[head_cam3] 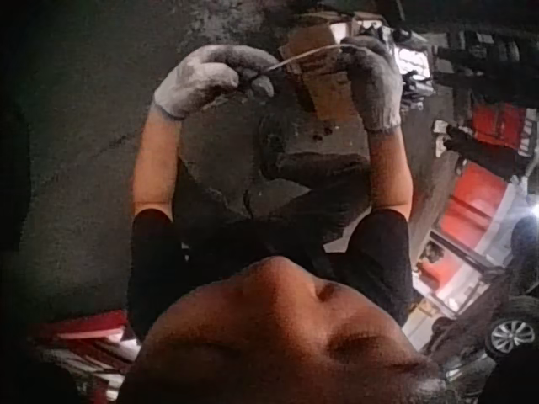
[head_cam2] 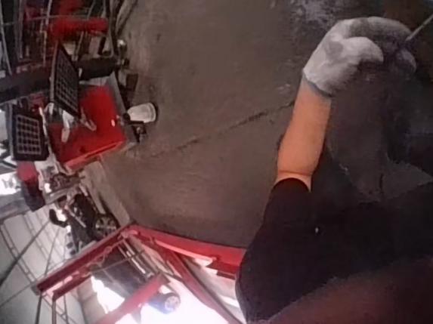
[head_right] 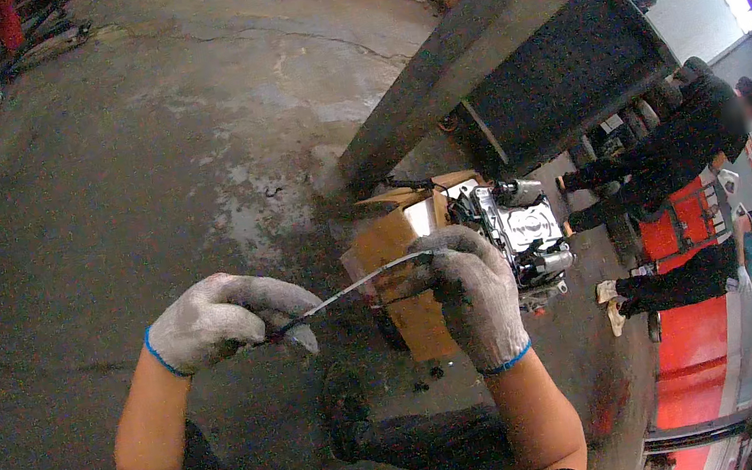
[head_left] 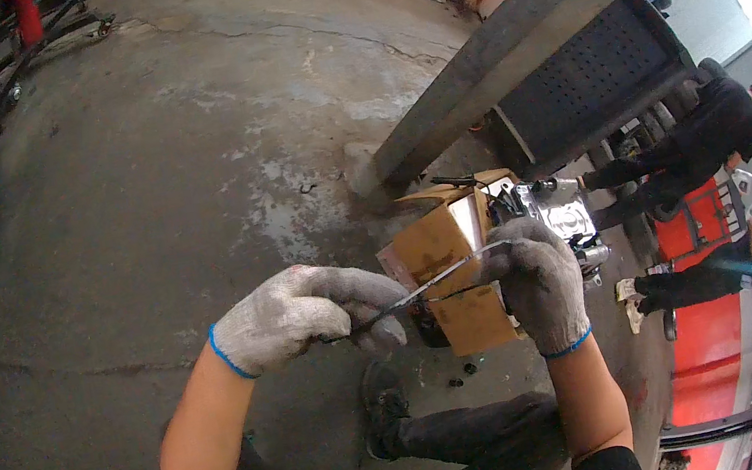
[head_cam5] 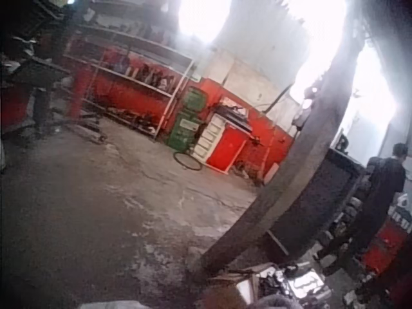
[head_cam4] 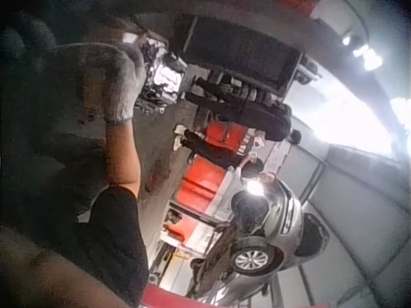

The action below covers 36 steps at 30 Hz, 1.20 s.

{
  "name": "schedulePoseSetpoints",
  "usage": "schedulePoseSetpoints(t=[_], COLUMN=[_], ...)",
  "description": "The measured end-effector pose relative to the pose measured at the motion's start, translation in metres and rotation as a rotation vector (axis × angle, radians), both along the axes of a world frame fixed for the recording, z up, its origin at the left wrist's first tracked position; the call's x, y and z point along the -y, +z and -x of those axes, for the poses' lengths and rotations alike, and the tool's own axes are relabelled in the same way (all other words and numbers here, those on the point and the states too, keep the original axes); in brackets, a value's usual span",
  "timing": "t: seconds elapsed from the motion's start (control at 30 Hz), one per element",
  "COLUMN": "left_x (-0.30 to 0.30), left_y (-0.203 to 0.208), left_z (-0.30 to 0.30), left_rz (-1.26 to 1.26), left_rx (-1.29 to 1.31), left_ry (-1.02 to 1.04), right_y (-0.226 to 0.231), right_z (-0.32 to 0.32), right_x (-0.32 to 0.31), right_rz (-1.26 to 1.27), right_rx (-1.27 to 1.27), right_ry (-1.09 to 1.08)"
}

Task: The person unpacks a car part from a cardboard box, removes foam padding, and handles a small metal clip and a wire harness. The person then places the part back into the box and continues to manipulate the wire harness with gloved hands.

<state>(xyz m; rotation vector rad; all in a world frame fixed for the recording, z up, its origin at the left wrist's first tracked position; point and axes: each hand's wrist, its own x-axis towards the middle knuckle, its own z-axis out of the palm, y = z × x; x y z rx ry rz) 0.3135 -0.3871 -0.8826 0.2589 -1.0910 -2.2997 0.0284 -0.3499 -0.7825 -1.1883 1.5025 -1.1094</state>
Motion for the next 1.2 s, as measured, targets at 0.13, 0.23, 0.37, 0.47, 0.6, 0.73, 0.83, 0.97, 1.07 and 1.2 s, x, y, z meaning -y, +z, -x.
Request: schedulePoseSetpoints(t=[0.13,0.23,0.37,0.47,0.6,0.73,0.83,0.97,1.07,1.2], left_x=[-0.001,-0.003,-0.006,-0.01,-0.017,-0.022,-0.029,-0.038,-0.044,-0.044], left_y=[0.001,0.009,0.016,0.021,0.02,0.022,0.027,0.039,0.036,0.025], left_z=[0.0,-0.002,-0.001,0.002,0.007,0.011,0.013,0.018,0.021,0.024], left_rz=[0.009,0.033,0.078,0.127,0.125,0.231,0.2,0.227,0.44,0.941], left_rx=[0.02,0.176,0.231,0.267,0.257,0.24,0.273,0.363,0.465,0.515], left_ry=[0.03,0.036,0.038,0.059,0.079,0.188,0.251,0.326,0.433,0.657], right_y=[-0.006,-0.009,-0.01,-0.012,-0.001,0.017,0.017,0.018,0.019,0.018], right_z=[0.003,0.003,0.005,-0.011,-0.03,-0.045,-0.05,-0.056,-0.06,-0.062], right_x=[0.003,0.004,0.005,0.0,-0.007,-0.021,-0.025,-0.029,-0.028,-0.027], right_rz=[-0.024,-0.013,-0.043,0.044,0.255,0.303,0.441,0.501,0.519,0.481], right_rx=[-0.008,0.048,-0.231,-0.49,-0.77,-0.833,-0.912,-1.07,-1.109,-1.158], right_ry=[-0.015,0.023,0.096,0.108,0.191,0.3,0.497,0.59,0.644,0.689])
